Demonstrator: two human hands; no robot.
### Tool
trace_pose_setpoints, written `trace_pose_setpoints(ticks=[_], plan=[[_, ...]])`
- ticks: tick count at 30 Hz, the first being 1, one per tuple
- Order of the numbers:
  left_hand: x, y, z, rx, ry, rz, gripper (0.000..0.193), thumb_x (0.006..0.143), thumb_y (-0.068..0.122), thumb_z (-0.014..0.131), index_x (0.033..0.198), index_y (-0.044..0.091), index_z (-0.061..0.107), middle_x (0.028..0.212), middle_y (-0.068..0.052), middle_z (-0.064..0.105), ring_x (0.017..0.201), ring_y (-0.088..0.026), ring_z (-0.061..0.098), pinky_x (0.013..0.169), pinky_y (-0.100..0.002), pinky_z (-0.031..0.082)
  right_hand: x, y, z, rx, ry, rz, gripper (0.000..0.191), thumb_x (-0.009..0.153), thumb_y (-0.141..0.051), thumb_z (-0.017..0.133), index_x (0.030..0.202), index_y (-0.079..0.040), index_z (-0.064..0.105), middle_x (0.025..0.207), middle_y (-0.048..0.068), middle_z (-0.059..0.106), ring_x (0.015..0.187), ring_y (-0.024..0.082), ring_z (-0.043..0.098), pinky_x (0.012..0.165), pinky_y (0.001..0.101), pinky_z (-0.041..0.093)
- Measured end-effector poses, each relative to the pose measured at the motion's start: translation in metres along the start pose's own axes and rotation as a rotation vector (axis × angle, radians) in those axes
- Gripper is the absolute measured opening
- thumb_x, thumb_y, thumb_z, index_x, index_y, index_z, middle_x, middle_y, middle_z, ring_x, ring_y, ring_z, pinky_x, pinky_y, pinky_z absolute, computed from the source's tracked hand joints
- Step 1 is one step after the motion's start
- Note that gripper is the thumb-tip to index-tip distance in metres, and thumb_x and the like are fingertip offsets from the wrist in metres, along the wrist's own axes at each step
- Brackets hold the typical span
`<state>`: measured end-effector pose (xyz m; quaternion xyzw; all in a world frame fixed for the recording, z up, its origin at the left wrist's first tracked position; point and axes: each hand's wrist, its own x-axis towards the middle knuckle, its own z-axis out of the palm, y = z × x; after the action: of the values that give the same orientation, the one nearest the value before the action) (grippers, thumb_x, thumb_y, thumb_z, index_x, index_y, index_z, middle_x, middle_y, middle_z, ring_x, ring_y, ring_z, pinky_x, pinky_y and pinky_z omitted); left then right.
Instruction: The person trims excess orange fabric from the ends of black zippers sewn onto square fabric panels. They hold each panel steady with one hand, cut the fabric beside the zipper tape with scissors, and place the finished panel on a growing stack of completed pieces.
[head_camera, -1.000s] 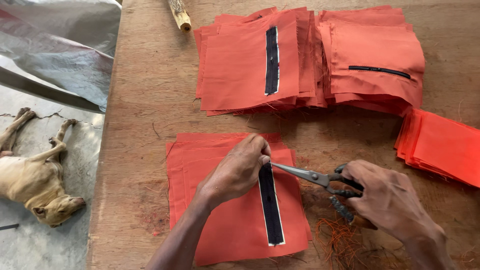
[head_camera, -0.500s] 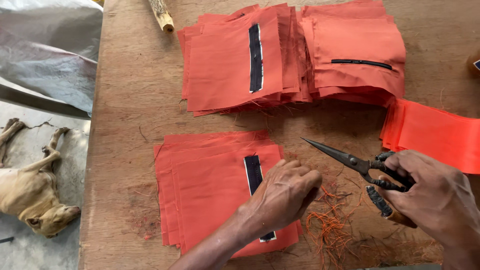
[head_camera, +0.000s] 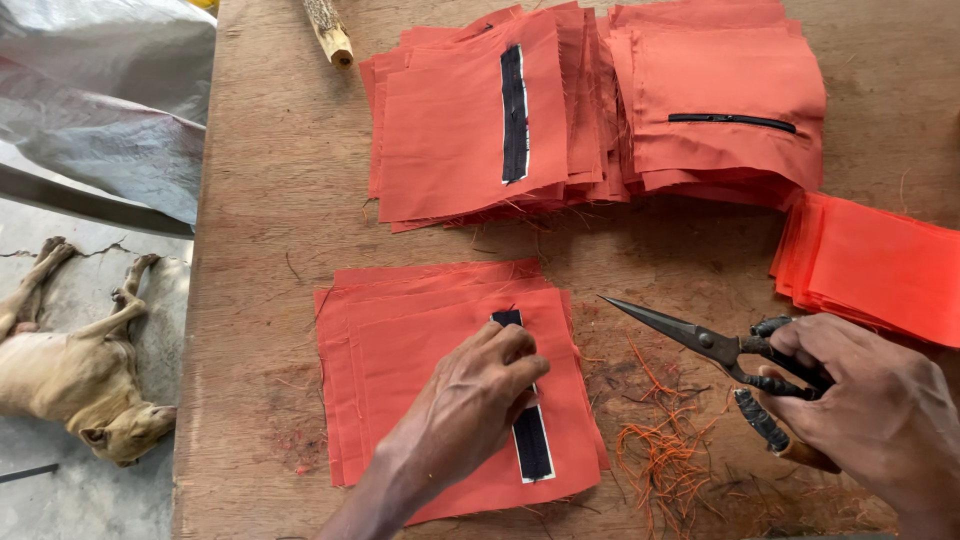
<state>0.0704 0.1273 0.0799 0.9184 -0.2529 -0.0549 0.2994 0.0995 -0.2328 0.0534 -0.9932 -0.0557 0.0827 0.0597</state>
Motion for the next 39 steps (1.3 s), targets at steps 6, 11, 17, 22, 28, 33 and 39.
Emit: trace_pose_setpoints(ticks=[6,11,17,22,28,33,39], plan=[[-0.002,0.004,0.030,0.160,-0.060,-0.061,0.015,0.073,-0.007,0.067,0.083,0.004,0.071,0.107,-0.011,0.062,0.103,-0.027,0.056,0.089,-0.042,0.048,-0.002,0.005,0.008,0.062,0.029,-0.065,0.058,0.062,-0.018,0.088,0.116,-0.003,0.072,0.107,0.008,0.078,0.084,0.016,0.078,0.080,0.0298,0.065],[-0.001,0.001,0.039,0.154,0.044,-0.067,0.017,0.078,-0.005,0.064,0.093,0.002,0.066,0.104,-0.013,0.058,0.102,-0.030,0.055,0.089,-0.043,0.047,-0.002,0.002,0.005,0.100,0.067,-0.107,0.057,0.062,-0.017,0.087,0.115,-0.001,0.072,0.108,0.009,0.077,0.084,0.017,0.077,0.080,0.0306,0.064],[-0.001,-0.010,0.019,-0.429,0.242,-0.232,0.004,0.098,0.000,0.058,0.094,-0.001,0.056,0.105,-0.013,0.056,0.097,-0.029,0.059,0.082,-0.038,0.053,-0.004,-0.017,-0.005,0.109,-0.050,-0.089,0.054,0.060,-0.023,0.088,0.110,-0.009,0.071,0.107,0.000,0.075,0.085,0.017,0.076,0.080,0.0316,0.063],[-0.001,-0.012,0.004,-0.489,0.196,-0.263,0.004,0.096,0.003,0.061,0.095,0.000,0.060,0.104,-0.010,0.062,0.092,-0.028,0.064,0.080,-0.038,0.055,0.001,-0.044,-0.008,0.092,-0.224,-0.121,0.056,0.063,-0.028,0.089,0.114,-0.015,0.070,0.107,-0.003,0.072,0.083,0.016,0.072,0.077,0.0328,0.062],[-0.003,0.001,0.020,0.002,0.142,0.023,0.007,0.083,0.006,0.072,0.090,0.003,0.074,0.110,-0.013,0.063,0.106,-0.032,0.056,0.086,-0.046,0.047,0.008,-0.048,-0.016,-0.010,-0.232,-0.043,0.052,0.070,-0.032,0.091,0.114,-0.015,0.068,0.104,-0.004,0.071,0.074,0.015,0.068,0.071,0.0312,0.061],[-0.005,0.007,0.038,0.127,-0.018,-0.115,0.019,0.068,-0.008,0.068,0.084,0.000,0.074,0.108,-0.013,0.061,0.102,-0.029,0.054,0.083,-0.044,0.046,0.008,-0.040,-0.013,0.026,-0.176,-0.066,0.056,0.070,-0.033,0.091,0.116,-0.013,0.068,0.105,-0.004,0.071,0.070,0.014,0.065,0.065,0.0293,0.062],[0.000,0.005,0.042,0.099,0.085,-0.117,0.023,0.071,-0.010,0.065,0.091,0.001,0.067,0.101,-0.011,0.060,0.098,-0.030,0.054,0.085,-0.043,0.047,0.006,-0.038,-0.010,0.018,-0.181,-0.033,0.056,0.067,-0.033,0.090,0.116,-0.015,0.069,0.105,-0.005,0.071,0.070,0.015,0.068,0.068,0.0305,0.063]])
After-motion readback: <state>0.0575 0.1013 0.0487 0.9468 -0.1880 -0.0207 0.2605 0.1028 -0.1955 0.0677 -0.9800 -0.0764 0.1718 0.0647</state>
